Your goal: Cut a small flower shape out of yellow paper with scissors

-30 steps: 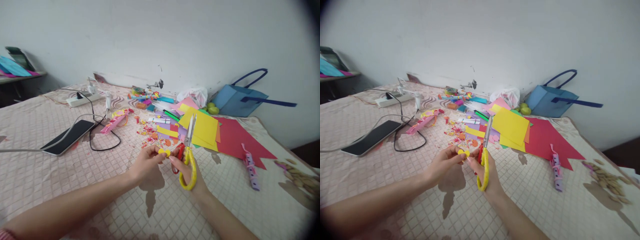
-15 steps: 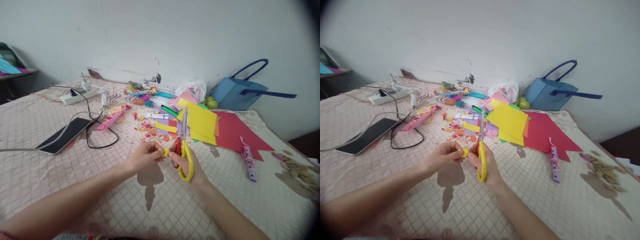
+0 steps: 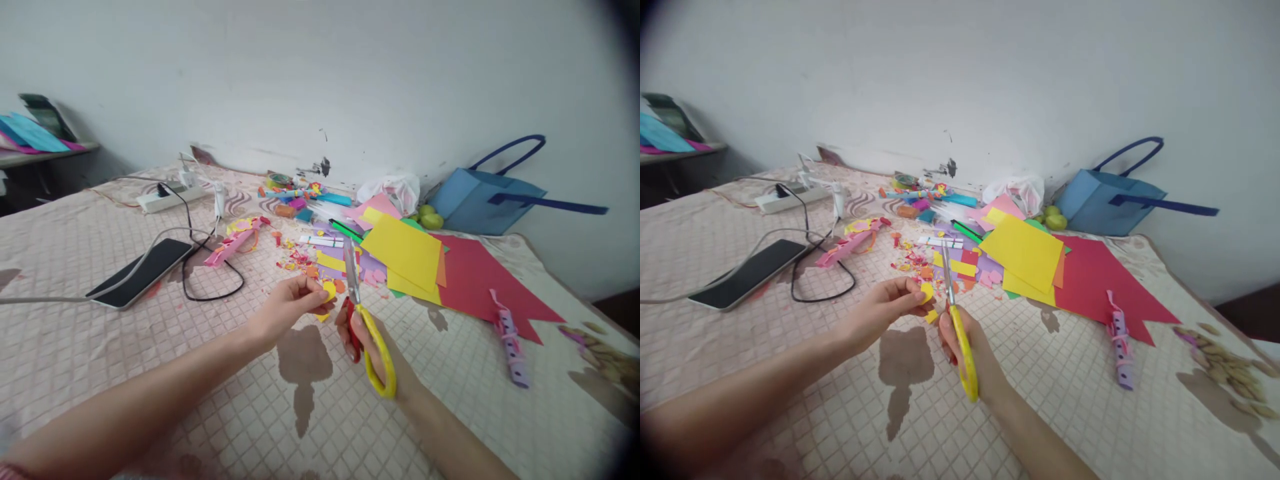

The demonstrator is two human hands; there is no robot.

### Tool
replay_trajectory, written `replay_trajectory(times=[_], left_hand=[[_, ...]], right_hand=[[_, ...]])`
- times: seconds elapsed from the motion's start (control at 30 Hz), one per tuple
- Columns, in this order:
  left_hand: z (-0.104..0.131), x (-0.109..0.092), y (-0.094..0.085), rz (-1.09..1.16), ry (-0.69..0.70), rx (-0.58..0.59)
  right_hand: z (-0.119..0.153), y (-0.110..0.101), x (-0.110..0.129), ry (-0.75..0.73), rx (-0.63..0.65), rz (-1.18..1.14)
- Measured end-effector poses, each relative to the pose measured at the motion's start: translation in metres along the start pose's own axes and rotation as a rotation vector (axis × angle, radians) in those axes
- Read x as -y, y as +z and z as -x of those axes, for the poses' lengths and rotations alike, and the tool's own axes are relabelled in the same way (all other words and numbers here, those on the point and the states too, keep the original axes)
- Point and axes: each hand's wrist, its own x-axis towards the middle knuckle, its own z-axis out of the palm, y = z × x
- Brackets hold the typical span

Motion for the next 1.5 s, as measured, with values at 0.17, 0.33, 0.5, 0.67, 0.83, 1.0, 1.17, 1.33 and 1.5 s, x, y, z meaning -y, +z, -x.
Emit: replay_trajectory(times=[0.17, 0.33, 0.5, 0.67, 0.83, 1.0, 1.17, 1.33, 1.5], left_hand=[[-0.001, -0.007, -0.004, 0.064, 0.078, -0.041], [-0.002, -0.007, -0.007, 0.105, 0.12, -0.061], [-0.003, -0.008, -0.008, 0.107, 0.123, -0.07], [-0.003, -0.008, -0.007, 0.133, 0.106, -0.075], [-0.003, -0.006, -0.008, 0.134, 0.118, -0.071], [-0.003, -0.006, -0.008, 0.143, 0.129, -0.068], [-0.003, -0.006, -0.007, 0.14, 0.124, -0.072], [-0.003, -0.006, -0.007, 0.148, 0.111, -0.077], [-0.003, -0.007, -0.007, 0.149, 0.115, -0.086]], right_hand=[[0.003, 0.0, -0.011, 0.015, 0.088, 0.1], [0.005, 0.0, -0.017, -0.004, 0.086, 0.137], [0.005, -0.003, -0.019, 0.008, 0.109, 0.158], [0.005, -0.004, -0.013, -0.004, 0.116, 0.209], [0.007, -0.002, 0.001, 0.023, 0.098, 0.256], [0.008, -0.001, 0.005, 0.021, 0.097, 0.282], [0.007, -0.001, 0.003, 0.024, 0.092, 0.29], [0.007, -0.002, 0.0, 0.024, 0.08, 0.296], [0.007, -0.004, -0.006, 0.018, 0.108, 0.255]])
